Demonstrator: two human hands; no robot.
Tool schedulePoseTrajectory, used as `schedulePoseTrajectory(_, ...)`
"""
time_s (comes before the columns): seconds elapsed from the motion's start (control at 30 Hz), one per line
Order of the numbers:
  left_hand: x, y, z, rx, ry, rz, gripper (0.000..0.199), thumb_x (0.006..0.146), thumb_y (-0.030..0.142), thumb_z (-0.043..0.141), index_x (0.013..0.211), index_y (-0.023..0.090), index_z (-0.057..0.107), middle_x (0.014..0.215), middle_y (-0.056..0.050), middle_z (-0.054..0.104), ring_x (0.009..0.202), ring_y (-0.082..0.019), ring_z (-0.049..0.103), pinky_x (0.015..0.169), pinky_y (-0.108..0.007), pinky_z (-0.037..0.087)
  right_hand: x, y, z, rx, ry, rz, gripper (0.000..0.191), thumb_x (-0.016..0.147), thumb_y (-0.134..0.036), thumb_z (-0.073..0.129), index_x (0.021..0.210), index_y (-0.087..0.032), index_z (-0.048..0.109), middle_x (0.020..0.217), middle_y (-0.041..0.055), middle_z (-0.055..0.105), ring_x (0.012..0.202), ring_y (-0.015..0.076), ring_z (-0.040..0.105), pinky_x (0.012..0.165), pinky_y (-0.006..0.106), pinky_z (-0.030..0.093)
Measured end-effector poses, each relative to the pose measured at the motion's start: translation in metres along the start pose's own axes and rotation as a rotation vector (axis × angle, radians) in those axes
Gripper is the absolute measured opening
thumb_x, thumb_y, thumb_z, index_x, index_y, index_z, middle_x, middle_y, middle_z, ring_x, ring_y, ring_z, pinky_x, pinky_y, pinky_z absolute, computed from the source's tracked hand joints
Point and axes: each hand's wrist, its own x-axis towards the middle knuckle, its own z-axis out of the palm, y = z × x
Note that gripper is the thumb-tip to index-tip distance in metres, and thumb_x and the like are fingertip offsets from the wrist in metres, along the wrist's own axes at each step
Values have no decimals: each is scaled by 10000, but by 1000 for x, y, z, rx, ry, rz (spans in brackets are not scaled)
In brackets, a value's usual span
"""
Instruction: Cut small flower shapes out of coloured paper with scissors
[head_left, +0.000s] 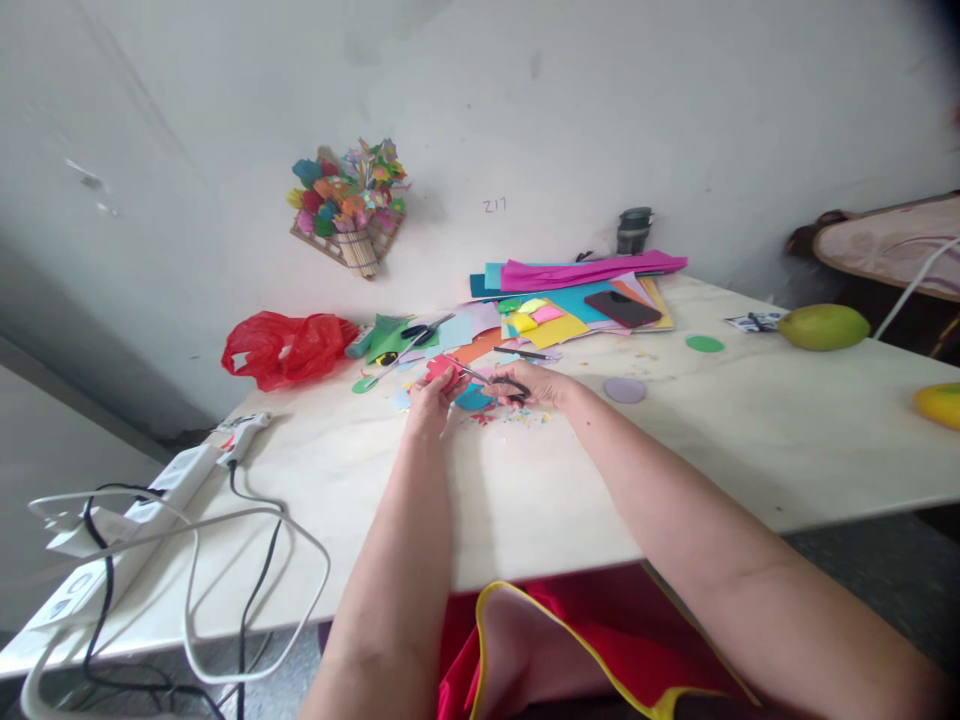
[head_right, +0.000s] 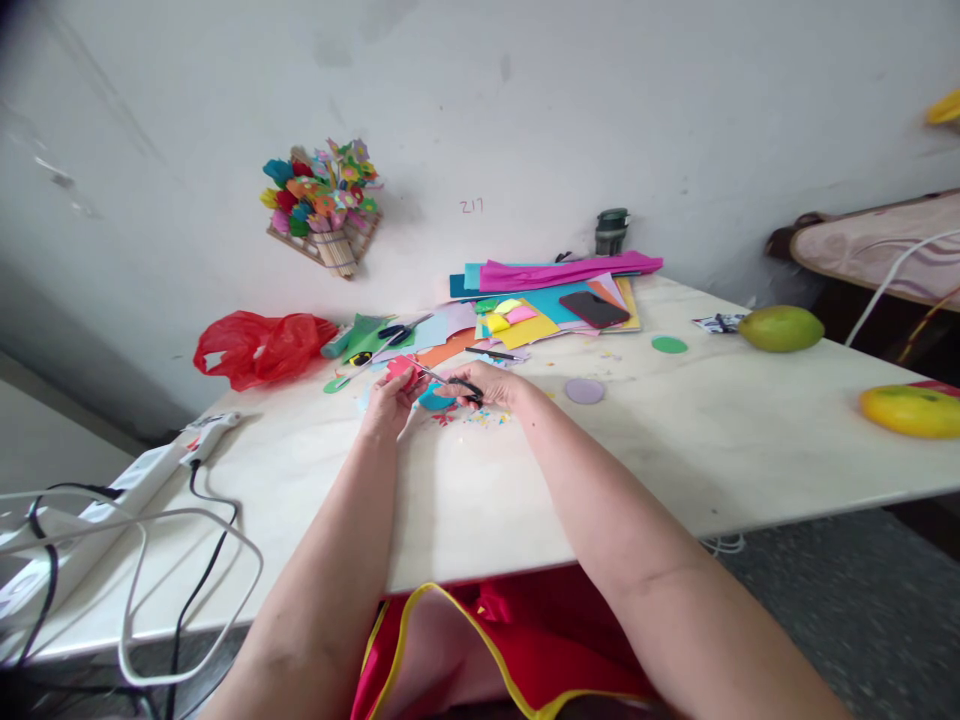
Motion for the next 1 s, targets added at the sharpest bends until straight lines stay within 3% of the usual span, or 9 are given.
schedulePoseTrajectory(0.17,1,-1,-3,4,-36,12,215,593,212,876,694,138,702,706,-67,742,684,-216,749,775,-346,636,-2,-2,-1,-18,15,16,287,839,-377,726,759,-145,579,493,-44,558,340,38,417,306,152,216)
schedulePoseTrajectory(0.37,0,-1,-5,23,-65,4,250,565,230,896,699,148,701,692,-53,732,733,-239,756,822,-393,633,0,0,-3,12,39,29,291,863,-364,728,751,-140,580,556,-7,617,377,50,492,298,143,269)
schedulePoseTrajectory(1.0,-5,1,1,40,-110,-21,292,499,241,903,680,149,694,701,-56,735,709,-227,742,843,-399,625,-1,-3,0,-17,68,53,326,868,-364,731,720,-140,546,543,-21,599,365,39,483,299,134,263)
